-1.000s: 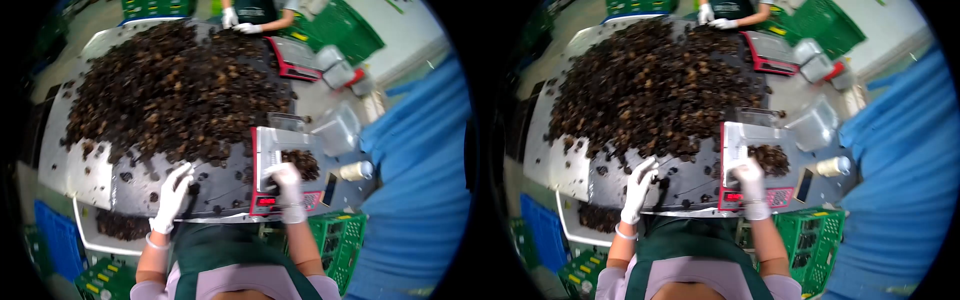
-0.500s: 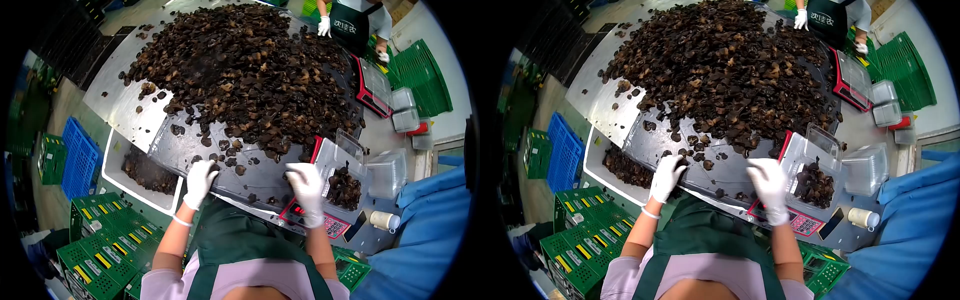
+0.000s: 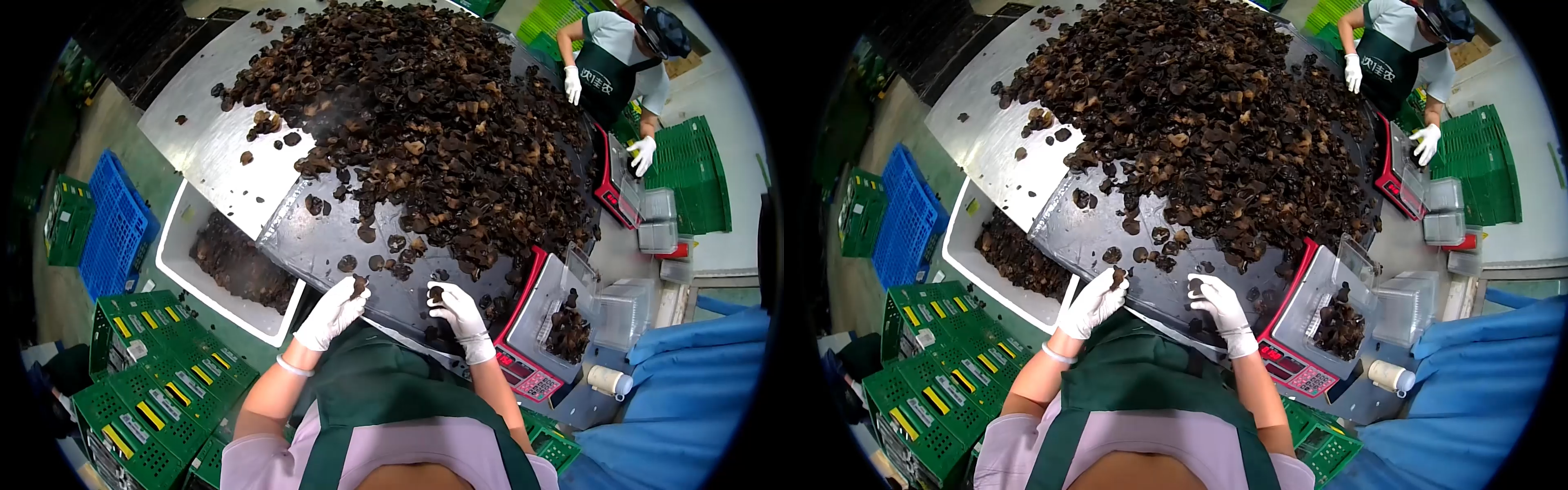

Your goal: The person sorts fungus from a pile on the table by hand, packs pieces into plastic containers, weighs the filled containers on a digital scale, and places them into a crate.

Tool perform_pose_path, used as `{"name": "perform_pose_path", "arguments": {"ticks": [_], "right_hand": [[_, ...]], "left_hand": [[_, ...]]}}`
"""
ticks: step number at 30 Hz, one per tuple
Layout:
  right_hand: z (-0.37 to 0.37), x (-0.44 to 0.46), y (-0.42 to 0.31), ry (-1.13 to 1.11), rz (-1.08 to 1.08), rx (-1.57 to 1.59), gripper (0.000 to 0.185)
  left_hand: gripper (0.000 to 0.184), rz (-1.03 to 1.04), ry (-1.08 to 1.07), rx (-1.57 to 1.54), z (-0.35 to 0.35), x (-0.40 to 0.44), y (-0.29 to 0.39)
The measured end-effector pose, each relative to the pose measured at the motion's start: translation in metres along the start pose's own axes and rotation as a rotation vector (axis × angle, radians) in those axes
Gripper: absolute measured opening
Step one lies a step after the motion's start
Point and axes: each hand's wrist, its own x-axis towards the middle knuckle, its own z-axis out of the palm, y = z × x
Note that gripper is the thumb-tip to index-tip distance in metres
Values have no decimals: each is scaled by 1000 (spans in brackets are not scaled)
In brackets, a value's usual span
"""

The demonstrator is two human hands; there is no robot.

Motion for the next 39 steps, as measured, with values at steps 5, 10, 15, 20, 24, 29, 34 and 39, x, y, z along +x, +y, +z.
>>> {"name": "perform_pose_path", "arguments": {"ticks": [5,10,15,20,24,29,34,39], "right_hand": [[12,-12,12,-37,-20,515,31],[-14,2,-25,430,-224,-169,16],[-74,56,-21,912,-589,-1328,44],[-27,28,-4,541,-455,-1016,39],[-26,-6,6,565,-394,-683,38],[-28,-21,-6,554,-178,-285,16],[1,14,-13,568,-590,-799,19],[21,61,-2,601,-346,-1441,43]], "left_hand": [[12,-61,105,273,38,0,16],[11,75,-90,1168,67,20,4],[15,304,-457,1670,63,64,-36],[18,828,-46,1858,36,67,3],[12,374,212,1423,41,30,36],[16,226,150,879,13,5,35],[23,172,289,656,54,-11,33],[9,306,193,1281,38,5,16]]}}
